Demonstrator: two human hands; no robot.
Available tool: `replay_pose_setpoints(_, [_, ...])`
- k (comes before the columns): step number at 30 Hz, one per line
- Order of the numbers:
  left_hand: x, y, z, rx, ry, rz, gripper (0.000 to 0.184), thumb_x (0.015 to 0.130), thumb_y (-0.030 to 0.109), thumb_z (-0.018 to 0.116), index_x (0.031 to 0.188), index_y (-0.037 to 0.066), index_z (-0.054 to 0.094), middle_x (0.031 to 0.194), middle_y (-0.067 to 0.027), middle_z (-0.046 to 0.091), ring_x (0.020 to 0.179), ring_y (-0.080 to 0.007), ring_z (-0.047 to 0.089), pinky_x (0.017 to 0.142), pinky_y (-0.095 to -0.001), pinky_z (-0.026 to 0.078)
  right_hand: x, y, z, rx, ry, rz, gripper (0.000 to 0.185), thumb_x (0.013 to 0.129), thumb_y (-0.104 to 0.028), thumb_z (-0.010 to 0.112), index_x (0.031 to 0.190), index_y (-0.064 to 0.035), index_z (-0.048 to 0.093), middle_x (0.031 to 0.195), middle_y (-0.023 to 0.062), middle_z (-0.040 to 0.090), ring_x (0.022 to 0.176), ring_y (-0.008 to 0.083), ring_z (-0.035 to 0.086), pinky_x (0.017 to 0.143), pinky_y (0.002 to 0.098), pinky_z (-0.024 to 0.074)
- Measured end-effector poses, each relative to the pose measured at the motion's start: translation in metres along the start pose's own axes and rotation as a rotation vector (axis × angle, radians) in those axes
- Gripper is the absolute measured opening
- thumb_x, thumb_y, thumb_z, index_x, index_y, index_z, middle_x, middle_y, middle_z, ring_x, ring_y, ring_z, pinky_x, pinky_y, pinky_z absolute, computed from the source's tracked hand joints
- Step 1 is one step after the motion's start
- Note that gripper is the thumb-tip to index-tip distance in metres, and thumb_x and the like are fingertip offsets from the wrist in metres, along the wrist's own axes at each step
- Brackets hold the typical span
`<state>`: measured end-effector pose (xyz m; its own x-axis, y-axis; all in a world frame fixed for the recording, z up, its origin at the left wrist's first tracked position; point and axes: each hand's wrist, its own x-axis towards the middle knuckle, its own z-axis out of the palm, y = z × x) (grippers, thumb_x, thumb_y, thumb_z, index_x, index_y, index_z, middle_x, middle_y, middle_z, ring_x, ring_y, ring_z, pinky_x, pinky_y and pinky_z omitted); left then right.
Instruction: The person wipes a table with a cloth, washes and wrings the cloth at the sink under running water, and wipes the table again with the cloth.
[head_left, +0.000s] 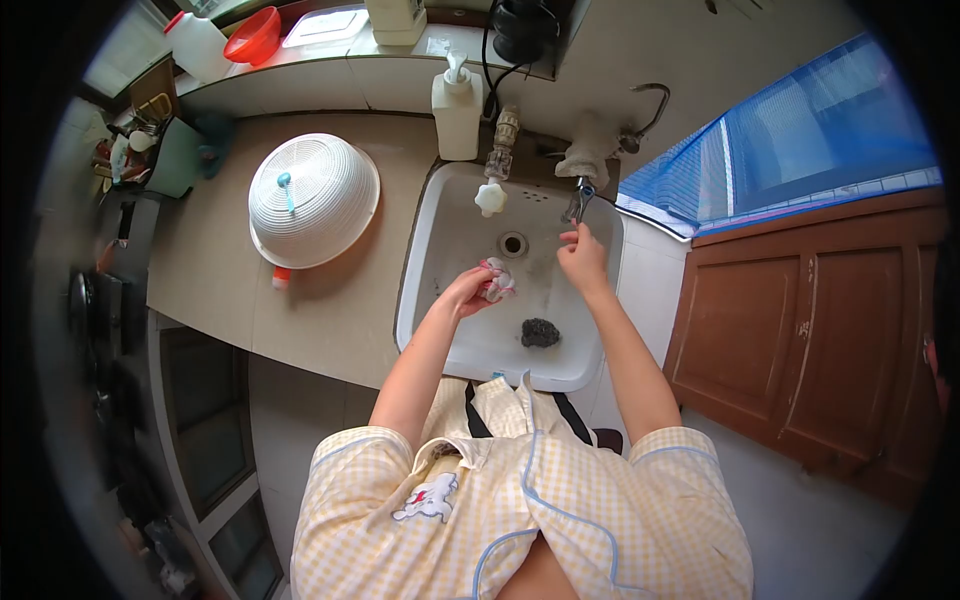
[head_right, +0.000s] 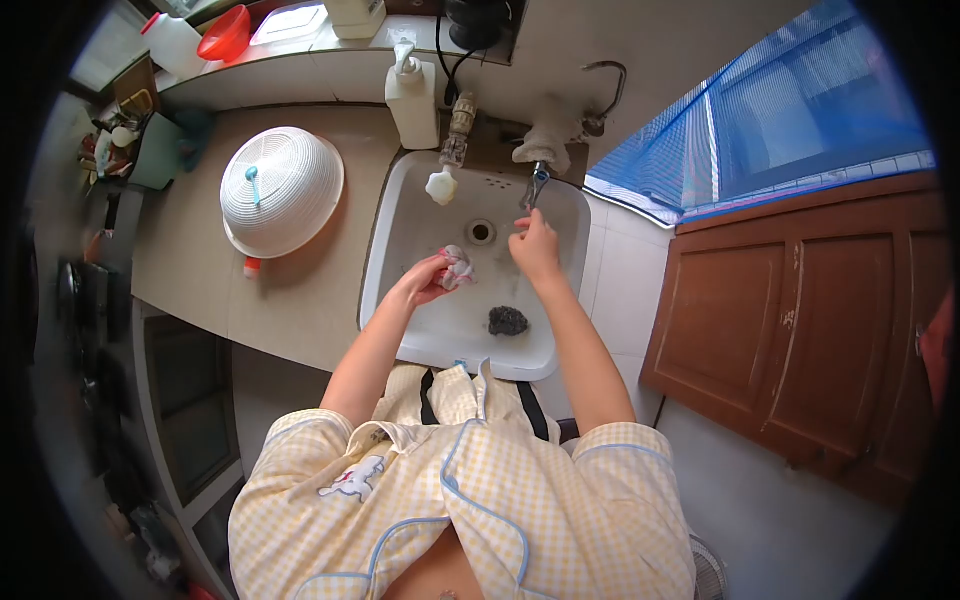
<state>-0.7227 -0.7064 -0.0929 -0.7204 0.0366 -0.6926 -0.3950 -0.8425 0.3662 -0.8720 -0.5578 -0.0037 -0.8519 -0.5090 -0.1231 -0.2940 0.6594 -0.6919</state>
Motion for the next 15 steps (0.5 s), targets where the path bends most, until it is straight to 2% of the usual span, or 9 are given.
replay_pose_setpoints(1, [-0.007, 0.003, 0.008, 0.001, 0.005, 0.009, 0.019, 0.083, 0.016, 0.054, 0.100, 0.010, 0.054, 0.084, -0.0021, 0.059, 0.074, -0.0146, 0.058, 0.070, -0.0330, 0.048, -0.010, 0.009, 0.007, 0.006, -0.002, -0.009, 0.047, 0.068, -0.013, 0.062, 0.112, -0.0012, 0.050, 0.093, 0.0137, 0.062, 0.081, 0.0264, 0.062, 0.073, 0.0351, 0.0476])
replay_pose_setpoints(2, [-0.014, 0.006, 0.017, 0.020, -0.062, -0.006, 0.020, 0.081, 0.012, 0.052, 0.101, 0.009, 0.054, 0.085, -0.0025, 0.059, 0.074, -0.0140, 0.058, 0.070, -0.0319, 0.048, -0.022, 0.027, 0.022, -0.083, 0.010, -0.310, 0.050, 0.068, -0.014, 0.064, 0.113, -0.0009, 0.048, 0.098, 0.0164, 0.060, 0.087, 0.0276, 0.060, 0.075, 0.0350, 0.0468])
replay_pose_setpoints(4, [-0.028, 0.014, 0.039, 0.050, -0.120, -0.016, 0.022, 0.080, 0.008, 0.051, 0.102, 0.008, 0.053, 0.085, -0.0029, 0.059, 0.074, -0.0133, 0.058, 0.071, -0.0309, 0.048, -0.038, 0.036, 0.036, -0.159, 0.031, -0.616, 0.053, 0.067, -0.016, 0.066, 0.114, -0.0007, 0.046, 0.102, 0.0192, 0.057, 0.093, 0.0288, 0.058, 0.077, 0.0349, 0.0460])
replay_pose_setpoints(7, [-0.035, 0.013, 0.056, 0.142, -0.165, -0.058, 0.027, 0.076, 0.002, 0.049, 0.102, 0.007, 0.052, 0.086, -0.0039, 0.058, 0.073, -0.0128, 0.058, 0.069, -0.0296, 0.048, -0.049, 0.037, 0.043, -0.001, -0.067, -0.645, 0.059, 0.068, -0.014, 0.067, 0.122, -0.0065, 0.043, 0.114, 0.0187, 0.051, 0.102, 0.0275, 0.054, 0.081, 0.0332, 0.0444])
replay_pose_setpoints(9, [-0.020, 0.011, 0.041, 0.350, -0.300, -0.113, 0.030, 0.074, 0.002, 0.049, 0.103, 0.006, 0.050, 0.087, -0.0045, 0.056, 0.079, -0.0122, 0.058, 0.071, -0.0300, 0.048, -0.042, 0.040, 0.038, 0.245, -0.380, -0.443, 0.049, 0.070, -0.007, 0.062, 0.117, -0.0129, 0.048, 0.116, 0.0148, 0.050, 0.097, 0.0280, 0.055, 0.078, 0.0338, 0.0452])
replay_pose_setpoints(11, [-0.028, 0.014, 0.045, 0.521, -0.275, -0.167, 0.032, 0.072, 0.002, 0.049, 0.104, 0.007, 0.049, 0.089, -0.0071, 0.054, 0.087, -0.0179, 0.057, 0.076, -0.0360, 0.049, -0.038, 0.040, 0.031, 0.181, -0.353, -0.477, 0.040, 0.070, -0.004, 0.060, 0.108, -0.0149, 0.053, 0.109, 0.0114, 0.051, 0.090, 0.0286, 0.056, 0.075, 0.0349, 0.0458])
replay_pose_setpoints(13, [-0.045, 0.010, 0.056, 0.387, -0.209, -0.223, 0.035, 0.075, 0.009, 0.053, 0.110, 0.009, 0.047, 0.094, -0.0101, 0.054, 0.095, -0.0246, 0.055, 0.080, -0.0426, 0.047, -0.036, 0.037, 0.015, -0.002, -0.434, -0.504, 0.030, 0.070, -0.004, 0.058, 0.098, -0.0108, 0.055, 0.092, 0.0095, 0.052, 0.084, 0.0289, 0.055, 0.071, 0.0366, 0.0459])
replay_pose_setpoints(14, [-0.052, 0.012, 0.064, 0.308, -0.224, -0.258, 0.041, 0.078, 0.018, 0.057, 0.117, 0.012, 0.045, 0.105, -0.0142, 0.053, 0.098, -0.0304, 0.054, 0.081, -0.0486, 0.046, -0.034, 0.034, 0.010, 0.004, -0.429, -0.502, 0.030, 0.070, -0.004, 0.058, 0.098, -0.0108, 0.055, 0.092, 0.0095, 0.052, 0.084, 0.0289, 0.055, 0.071, 0.0366, 0.0459])
replay_pose_setpoints(15, [-0.049, 0.010, 0.061, 0.313, -0.221, -0.263, 0.041, 0.078, 0.018, 0.057, 0.117, 0.012, 0.045, 0.105, -0.0142, 0.053, 0.098, -0.0304, 0.054, 0.081, -0.0486, 0.046, -0.033, 0.032, 0.006, -0.008, -0.393, -0.690, 0.028, 0.070, -0.004, 0.058, 0.097, -0.0110, 0.056, 0.090, 0.0074, 0.051, 0.084, 0.0267, 0.055, 0.070, 0.0340, 0.0462])
